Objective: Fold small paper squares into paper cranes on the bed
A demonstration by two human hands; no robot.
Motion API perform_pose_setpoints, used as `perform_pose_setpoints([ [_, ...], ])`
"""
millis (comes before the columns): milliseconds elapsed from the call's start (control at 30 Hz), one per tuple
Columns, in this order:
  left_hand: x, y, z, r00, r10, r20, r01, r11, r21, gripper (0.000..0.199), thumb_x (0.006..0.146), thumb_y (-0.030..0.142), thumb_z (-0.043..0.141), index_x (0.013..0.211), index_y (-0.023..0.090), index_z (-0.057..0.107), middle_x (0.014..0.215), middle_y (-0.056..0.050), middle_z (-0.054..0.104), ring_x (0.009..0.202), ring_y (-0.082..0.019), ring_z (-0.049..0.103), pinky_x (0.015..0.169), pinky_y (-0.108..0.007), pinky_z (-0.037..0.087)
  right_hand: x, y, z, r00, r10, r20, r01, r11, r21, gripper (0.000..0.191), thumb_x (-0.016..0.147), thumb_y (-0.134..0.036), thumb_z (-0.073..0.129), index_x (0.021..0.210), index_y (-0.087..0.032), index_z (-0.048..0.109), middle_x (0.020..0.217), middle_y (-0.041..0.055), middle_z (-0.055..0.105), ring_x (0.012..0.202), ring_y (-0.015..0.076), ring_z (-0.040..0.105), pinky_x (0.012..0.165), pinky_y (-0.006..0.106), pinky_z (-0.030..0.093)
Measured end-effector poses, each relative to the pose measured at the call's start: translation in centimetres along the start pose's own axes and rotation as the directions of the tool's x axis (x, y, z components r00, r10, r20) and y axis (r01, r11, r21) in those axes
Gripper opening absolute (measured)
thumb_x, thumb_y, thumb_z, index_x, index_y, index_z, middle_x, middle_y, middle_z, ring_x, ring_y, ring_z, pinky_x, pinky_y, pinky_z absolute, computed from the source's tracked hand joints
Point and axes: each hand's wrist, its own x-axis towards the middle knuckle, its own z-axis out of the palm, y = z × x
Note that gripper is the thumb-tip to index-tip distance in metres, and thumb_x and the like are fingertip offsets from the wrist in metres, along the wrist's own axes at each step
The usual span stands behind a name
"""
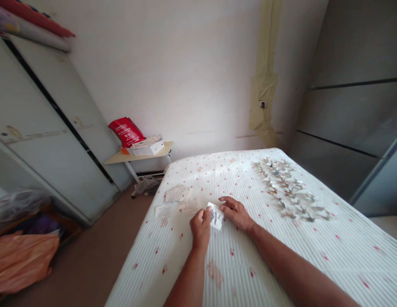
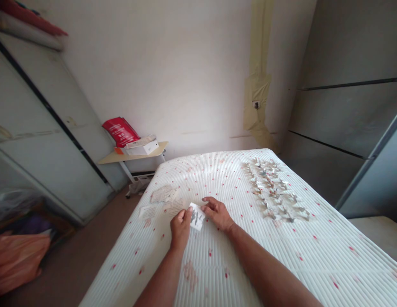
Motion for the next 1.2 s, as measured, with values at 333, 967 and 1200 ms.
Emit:
perform_pose_setpoints([
  [333, 0.0, 0.0, 0.2, 0.999, -0.028, -0.030, 0.027, 0.999, -0.030, 0.040, 0.081, 0.046, 0.041, 0.053, 0.017, 0.044, 0.048, 0.003, 0.044, 0.049, -0.009, 0.038, 0.048, -0.018, 0.030, 0.0, 1.1, 0.2, 0.997, 0.081, 0.002, -0.080, 0.984, 0.160, 0.029, 0.067, -0.033, 0.059, 0.089, -0.014, 0.054, 0.051, -0.0084, 0.040, 0.044, 0.0065, 0.034, 0.045, 0.020, 0.027],
  [967, -0.3, -0.7, -0.6, 0.981, -0.019, 0.193, 0.044, 0.991, -0.126, 0.025, 0.073, 0.015, 0.045, 0.094, 0.017, 0.059, 0.079, -0.002, 0.065, 0.072, -0.013, 0.059, 0.067, -0.022, 0.044, -0.8, 1.1, -0.8, 1.000, 0.026, -0.002, -0.025, 0.949, -0.313, 0.020, 0.076, -0.031, 0.048, 0.087, -0.016, 0.058, 0.056, -0.0043, 0.049, 0.047, 0.0091, 0.042, 0.048, 0.020, 0.032],
  [1200, -0.3, -0.7, -1.1, 0.976, 0.027, 0.217, -0.012, 0.997, -0.072, 0.025, 0.075, 0.013, 0.043, 0.092, 0.019, 0.061, 0.089, -0.003, 0.068, 0.083, -0.014, 0.061, 0.076, -0.024, 0.046, -0.7, 1.2, -1.4, 1.000, -0.015, 0.027, 0.025, 0.922, -0.386, 0.020, 0.077, -0.028, 0.045, 0.083, -0.016, 0.060, 0.056, -0.0028, 0.051, 0.051, 0.0108, 0.045, 0.051, 0.021, 0.034],
])
